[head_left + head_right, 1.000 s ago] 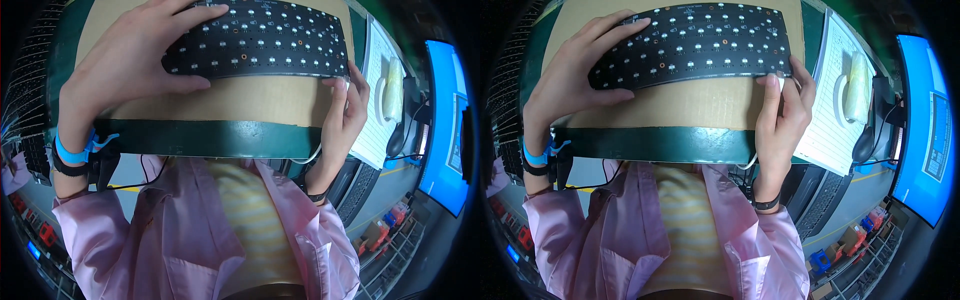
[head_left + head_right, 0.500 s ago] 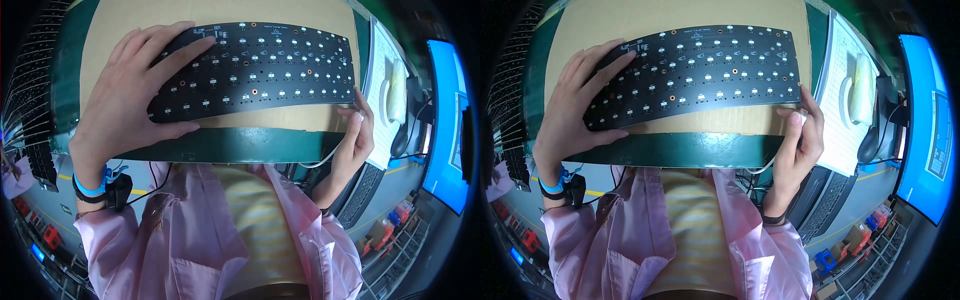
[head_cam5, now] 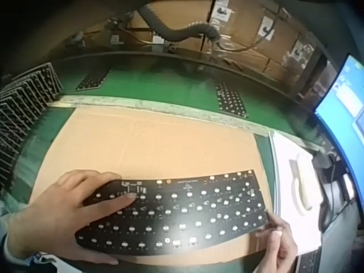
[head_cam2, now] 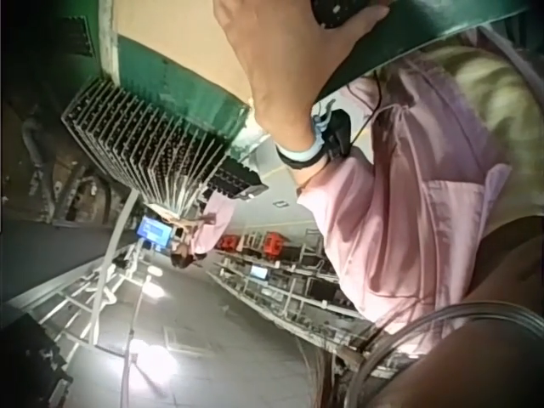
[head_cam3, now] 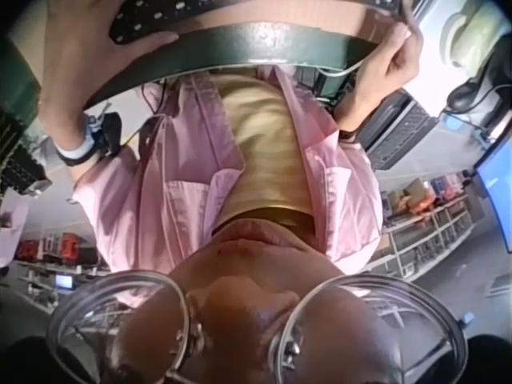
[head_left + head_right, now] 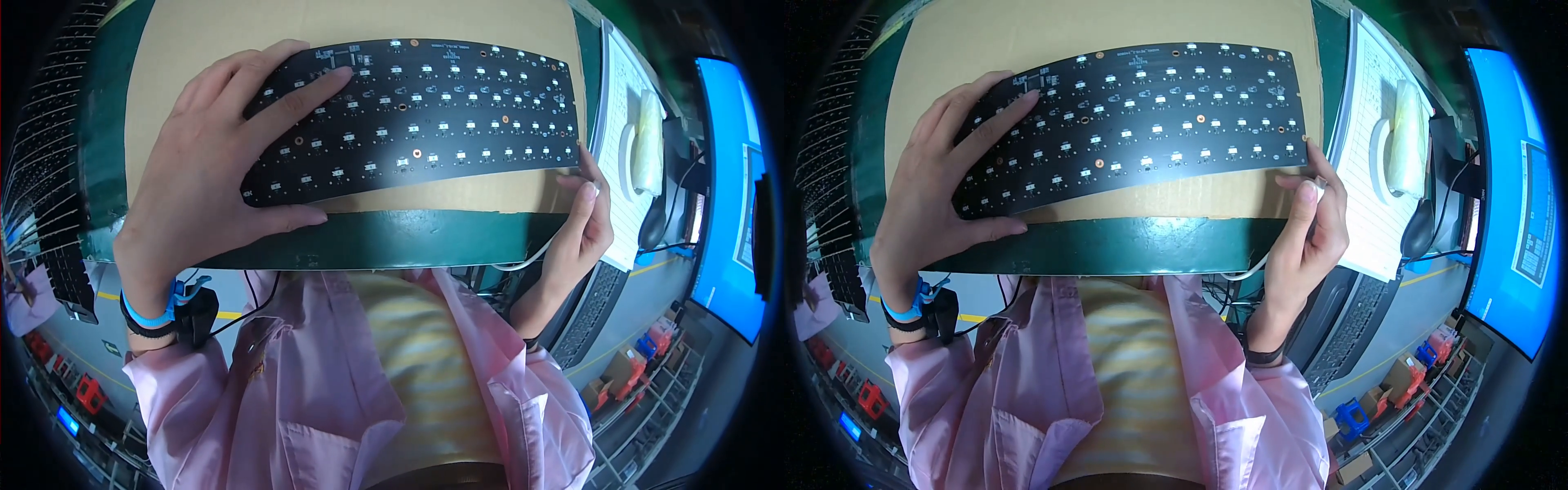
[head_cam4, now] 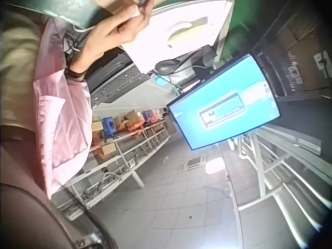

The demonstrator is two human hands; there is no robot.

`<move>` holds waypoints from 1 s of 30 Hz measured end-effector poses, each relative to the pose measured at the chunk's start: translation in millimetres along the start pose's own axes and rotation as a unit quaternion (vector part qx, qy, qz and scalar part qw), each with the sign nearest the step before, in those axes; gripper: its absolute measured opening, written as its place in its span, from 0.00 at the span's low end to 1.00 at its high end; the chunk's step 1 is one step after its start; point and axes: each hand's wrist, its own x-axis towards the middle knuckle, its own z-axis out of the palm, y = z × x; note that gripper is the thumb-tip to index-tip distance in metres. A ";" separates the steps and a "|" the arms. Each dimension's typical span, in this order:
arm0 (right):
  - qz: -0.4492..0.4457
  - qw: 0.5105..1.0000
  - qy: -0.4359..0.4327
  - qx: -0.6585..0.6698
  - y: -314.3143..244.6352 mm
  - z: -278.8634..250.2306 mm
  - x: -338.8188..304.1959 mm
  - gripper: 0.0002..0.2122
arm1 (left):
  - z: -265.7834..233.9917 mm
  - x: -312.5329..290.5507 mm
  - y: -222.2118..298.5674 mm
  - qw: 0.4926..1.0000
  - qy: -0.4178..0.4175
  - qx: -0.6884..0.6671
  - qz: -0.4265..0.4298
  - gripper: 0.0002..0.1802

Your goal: The person connects a cable to a circuit board, turns it over, and wipes the keyboard switches with a sponge. They then unplug the cable, place the assembly on a rack, and repeat the process with another unit.

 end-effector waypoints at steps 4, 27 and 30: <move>0.004 0.999 0.037 -0.038 -12.2 3.2 -9.7 0.14 | -6.4 1.7 -10.4 0.999 -0.011 -0.006 0.034 0.48; 0.389 0.845 -0.212 0.300 -231.0 185.5 -109.1 0.12 | -5.6 -53.2 -160.3 0.927 0.045 -0.215 0.302 0.52; 0.377 0.857 -0.201 0.287 -230.7 191.7 -114.2 0.12 | -4.9 -57.8 -159.7 0.935 0.044 -0.208 0.283 0.51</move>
